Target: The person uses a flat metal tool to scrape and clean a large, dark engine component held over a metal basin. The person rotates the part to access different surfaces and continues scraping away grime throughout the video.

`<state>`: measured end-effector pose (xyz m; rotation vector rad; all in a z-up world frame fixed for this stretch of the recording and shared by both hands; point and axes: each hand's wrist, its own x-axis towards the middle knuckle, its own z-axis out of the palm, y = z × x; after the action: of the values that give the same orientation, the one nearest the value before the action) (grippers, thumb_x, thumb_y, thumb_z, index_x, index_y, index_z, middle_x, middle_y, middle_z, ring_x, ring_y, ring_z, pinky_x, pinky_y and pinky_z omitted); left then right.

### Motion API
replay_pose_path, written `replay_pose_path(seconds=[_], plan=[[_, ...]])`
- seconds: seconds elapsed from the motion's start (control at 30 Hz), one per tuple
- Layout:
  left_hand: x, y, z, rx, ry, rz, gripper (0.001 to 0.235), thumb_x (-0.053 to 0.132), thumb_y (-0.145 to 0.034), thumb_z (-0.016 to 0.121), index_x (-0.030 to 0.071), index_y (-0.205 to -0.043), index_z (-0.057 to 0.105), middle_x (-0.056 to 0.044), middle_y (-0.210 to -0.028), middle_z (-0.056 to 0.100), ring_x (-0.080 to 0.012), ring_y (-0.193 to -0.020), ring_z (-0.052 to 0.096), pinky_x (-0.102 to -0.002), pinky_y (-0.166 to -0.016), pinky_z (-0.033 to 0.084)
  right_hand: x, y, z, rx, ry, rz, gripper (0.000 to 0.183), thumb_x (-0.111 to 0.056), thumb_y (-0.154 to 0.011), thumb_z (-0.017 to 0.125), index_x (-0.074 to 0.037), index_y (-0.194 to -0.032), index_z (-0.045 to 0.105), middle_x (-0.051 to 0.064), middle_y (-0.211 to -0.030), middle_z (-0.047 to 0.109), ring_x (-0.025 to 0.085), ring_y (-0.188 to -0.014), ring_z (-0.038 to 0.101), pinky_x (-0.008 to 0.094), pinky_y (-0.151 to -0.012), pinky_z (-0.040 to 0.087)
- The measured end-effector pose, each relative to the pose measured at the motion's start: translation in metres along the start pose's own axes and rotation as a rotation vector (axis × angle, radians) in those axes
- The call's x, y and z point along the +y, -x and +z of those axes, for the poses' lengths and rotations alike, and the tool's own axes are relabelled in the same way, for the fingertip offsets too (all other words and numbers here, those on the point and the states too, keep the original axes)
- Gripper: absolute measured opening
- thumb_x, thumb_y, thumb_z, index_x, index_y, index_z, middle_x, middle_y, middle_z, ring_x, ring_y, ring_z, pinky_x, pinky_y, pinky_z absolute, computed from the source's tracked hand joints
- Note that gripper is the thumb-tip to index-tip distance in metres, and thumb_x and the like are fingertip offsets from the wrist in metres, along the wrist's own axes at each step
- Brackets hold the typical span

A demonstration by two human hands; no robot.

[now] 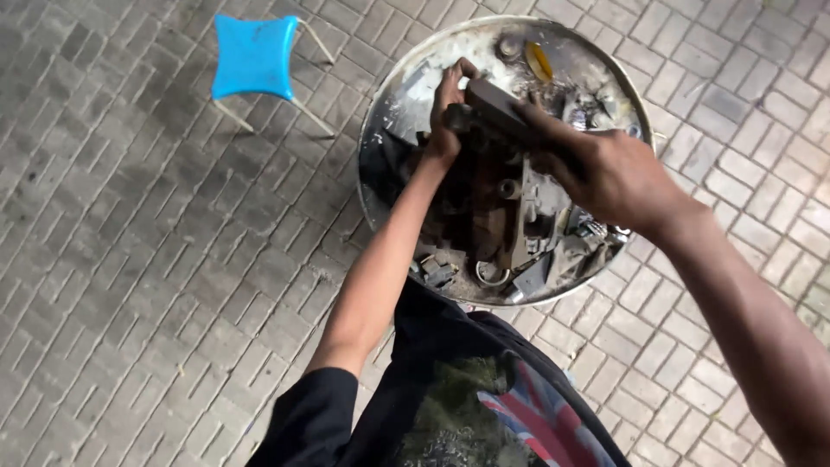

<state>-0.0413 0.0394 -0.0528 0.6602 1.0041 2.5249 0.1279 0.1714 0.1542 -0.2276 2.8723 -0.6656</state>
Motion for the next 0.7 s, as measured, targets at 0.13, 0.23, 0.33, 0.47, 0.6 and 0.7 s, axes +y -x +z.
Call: replay_pose_path(seconds=[0.13,0.23,0.33,0.47,0.6,0.7], plan=[[-0.001,0.004,0.004,0.088,0.014,-0.203,0.036,0.048,-0.101,0.038,0.015,-0.088,0.045,-0.016,-0.063,0.066,-0.0203,-0.047,0.057,-0.029,-0.048,0.043,0.006,0.044,-0.012,-0.07,0.017,0.109,0.062,-0.022,-0.102,0.049,-0.026,-0.162,0.033,0.012,-0.091,0.078,0.019,-0.041,0.062,0.036,-0.046,0.06],[0.003,0.007,0.007,0.041,0.065,-0.173,0.045,0.059,-0.098,0.039,0.015,-0.09,0.048,-0.008,-0.065,0.066,-0.0181,-0.052,0.058,-0.031,-0.052,0.046,0.006,0.044,-0.003,-0.07,-0.027,0.221,0.061,-0.024,-0.104,0.048,-0.025,-0.164,0.032,0.01,-0.064,0.07,0.019,-0.043,0.064,0.032,-0.049,0.066],[0.002,0.003,0.001,0.074,0.11,-0.229,0.048,0.061,-0.098,0.038,0.015,-0.091,0.049,-0.013,-0.066,0.064,-0.0202,-0.054,0.057,-0.031,-0.055,0.045,0.002,0.025,0.008,0.157,-0.022,-0.013,0.058,-0.008,-0.107,0.05,-0.01,-0.16,0.027,0.022,-0.093,0.078,0.015,-0.028,0.051,0.033,-0.026,0.057],[-0.001,0.01,-0.004,0.055,0.136,-0.222,0.041,0.054,-0.1,0.038,0.014,-0.096,0.046,-0.015,-0.068,0.068,-0.0224,-0.05,0.059,-0.032,-0.05,0.045,0.009,0.046,0.001,0.037,0.026,0.086,0.06,-0.018,-0.106,0.05,-0.023,-0.162,0.029,0.012,-0.088,0.074,0.015,-0.034,0.055,0.031,-0.032,0.056],[-0.009,0.008,-0.006,0.097,0.195,-0.199,0.043,0.055,-0.099,0.042,0.013,-0.093,0.048,-0.021,-0.066,0.066,-0.0274,-0.051,0.059,-0.036,-0.052,0.047,-0.012,0.04,0.008,0.105,0.166,0.036,0.057,-0.023,-0.109,0.051,-0.019,-0.164,0.033,0.001,-0.047,0.043,0.011,-0.031,0.034,0.028,-0.03,0.033],[0.0,0.002,-0.007,0.153,0.074,-0.243,0.044,0.053,-0.099,0.034,0.014,-0.09,0.05,-0.016,-0.062,0.064,-0.0235,-0.051,0.057,-0.032,-0.052,0.044,-0.011,0.02,0.051,0.365,0.104,0.046,0.063,-0.004,-0.116,0.054,-0.022,-0.165,0.019,0.018,-0.077,0.068,0.012,-0.035,0.04,0.026,-0.025,0.031]])
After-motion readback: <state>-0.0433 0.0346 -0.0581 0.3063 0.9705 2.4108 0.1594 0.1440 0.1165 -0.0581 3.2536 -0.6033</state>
